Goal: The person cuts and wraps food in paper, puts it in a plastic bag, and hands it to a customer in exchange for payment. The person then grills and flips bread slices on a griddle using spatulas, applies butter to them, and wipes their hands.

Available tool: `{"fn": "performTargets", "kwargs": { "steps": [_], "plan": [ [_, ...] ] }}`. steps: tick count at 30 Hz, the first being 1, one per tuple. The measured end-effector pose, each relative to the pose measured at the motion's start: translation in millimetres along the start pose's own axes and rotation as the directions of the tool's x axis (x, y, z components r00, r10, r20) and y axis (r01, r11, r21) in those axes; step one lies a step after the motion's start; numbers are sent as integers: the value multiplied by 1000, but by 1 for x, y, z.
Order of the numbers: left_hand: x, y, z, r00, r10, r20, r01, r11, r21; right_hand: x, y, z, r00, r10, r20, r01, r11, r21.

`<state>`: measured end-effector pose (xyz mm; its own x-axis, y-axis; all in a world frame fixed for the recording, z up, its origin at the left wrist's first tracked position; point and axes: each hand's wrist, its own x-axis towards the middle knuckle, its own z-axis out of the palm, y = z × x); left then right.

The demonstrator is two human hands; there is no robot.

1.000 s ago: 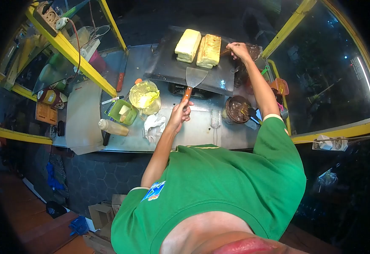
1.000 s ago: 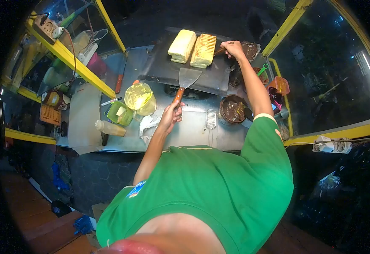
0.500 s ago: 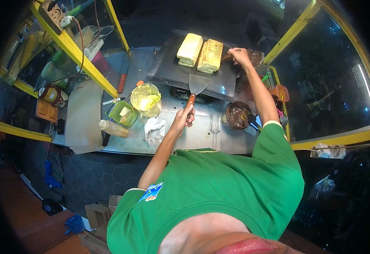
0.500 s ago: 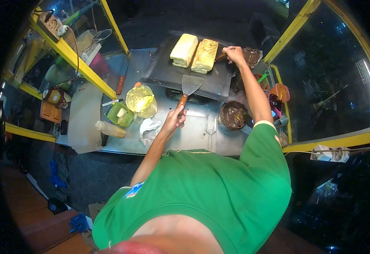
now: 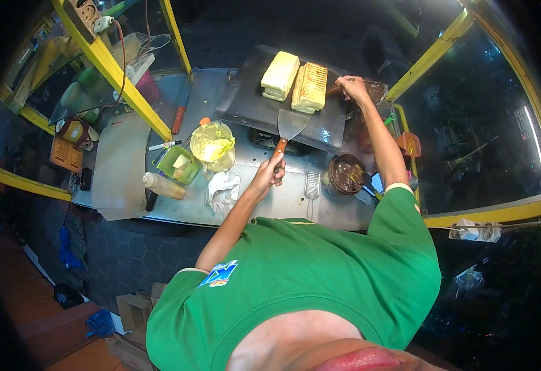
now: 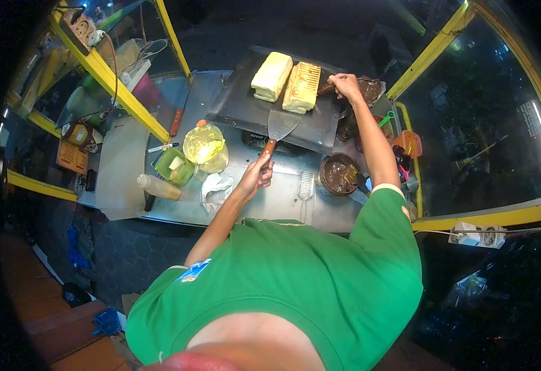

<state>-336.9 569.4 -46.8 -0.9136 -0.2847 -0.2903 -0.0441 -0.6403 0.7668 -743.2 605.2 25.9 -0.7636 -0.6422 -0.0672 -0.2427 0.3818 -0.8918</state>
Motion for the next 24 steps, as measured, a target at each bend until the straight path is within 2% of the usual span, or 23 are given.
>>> {"fn": "performTargets", "kwargs": {
  "steps": [5,11,15,19,21,24],
  "plan": [
    [1,-1,0,1000,-14,-9,15,999,35,4,0,-2,999,0,-34,-1,1000,-23],
    [1,2,-3,1000,3,-6,-3,997,75,-6,-3,4,999,5,32,-4,1000,-28],
    [-2,2,-1,1000,20,5,-21,993,114,-3,0,6,1000,-24,0,24,999,-34],
    [-5,4,1,999,31,-15,-28,985,173,5,-2,3,994,10,-113,-9,1000,8],
    [-8,1,-5,999,49,-15,-45,981,190,7,-2,5,994,33,-102,-32,999,12],
    [-14,5,-3,997,55,-53,-45,984,172,1,0,6,1000,-10,13,10,999,37]
  ]
}}
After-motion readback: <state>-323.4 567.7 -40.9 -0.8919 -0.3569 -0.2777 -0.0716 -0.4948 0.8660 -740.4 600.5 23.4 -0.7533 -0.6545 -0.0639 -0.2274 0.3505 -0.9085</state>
